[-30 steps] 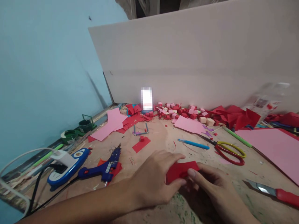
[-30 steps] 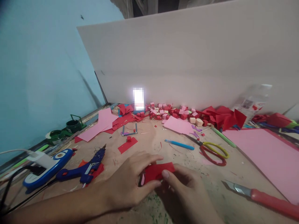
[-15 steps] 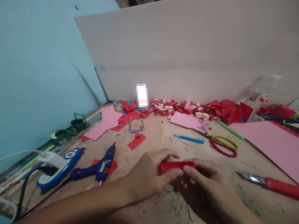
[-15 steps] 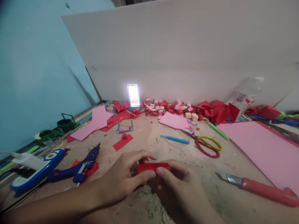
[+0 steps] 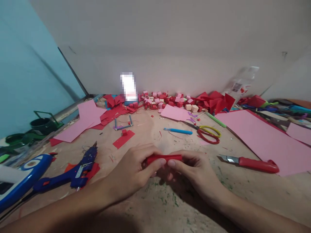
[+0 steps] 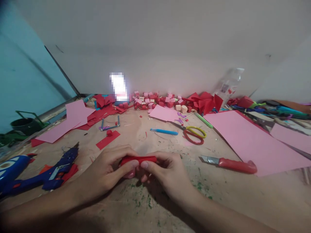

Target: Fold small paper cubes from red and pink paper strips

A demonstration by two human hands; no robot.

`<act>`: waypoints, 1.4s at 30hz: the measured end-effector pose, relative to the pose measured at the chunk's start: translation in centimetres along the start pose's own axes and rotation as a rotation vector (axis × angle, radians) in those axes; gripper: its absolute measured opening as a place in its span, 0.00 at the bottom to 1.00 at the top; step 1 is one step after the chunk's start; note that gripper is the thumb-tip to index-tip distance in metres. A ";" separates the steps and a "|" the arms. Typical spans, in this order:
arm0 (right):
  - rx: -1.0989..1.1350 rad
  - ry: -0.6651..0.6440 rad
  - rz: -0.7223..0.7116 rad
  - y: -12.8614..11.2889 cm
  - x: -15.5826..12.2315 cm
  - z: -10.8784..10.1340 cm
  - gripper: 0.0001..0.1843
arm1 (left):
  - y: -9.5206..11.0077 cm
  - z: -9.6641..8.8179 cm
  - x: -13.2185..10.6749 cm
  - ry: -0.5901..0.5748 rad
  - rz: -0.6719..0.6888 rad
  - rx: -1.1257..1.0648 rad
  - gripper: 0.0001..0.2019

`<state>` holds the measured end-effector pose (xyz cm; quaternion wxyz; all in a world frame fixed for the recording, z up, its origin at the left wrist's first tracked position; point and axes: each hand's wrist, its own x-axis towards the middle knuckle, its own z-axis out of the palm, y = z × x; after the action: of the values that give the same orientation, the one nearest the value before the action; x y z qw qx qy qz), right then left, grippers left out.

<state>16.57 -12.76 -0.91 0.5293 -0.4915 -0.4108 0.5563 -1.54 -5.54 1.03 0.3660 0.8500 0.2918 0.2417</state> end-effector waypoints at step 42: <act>0.195 0.146 0.130 0.3 -1.3 1.3 0.14 | -0.7 0.3 -0.4 -0.020 0.145 0.031 0.12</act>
<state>15.19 -13.99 -0.78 0.5660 -0.5025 -0.2823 0.5895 -1.87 -5.55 0.19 0.3374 0.8767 0.2297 0.2547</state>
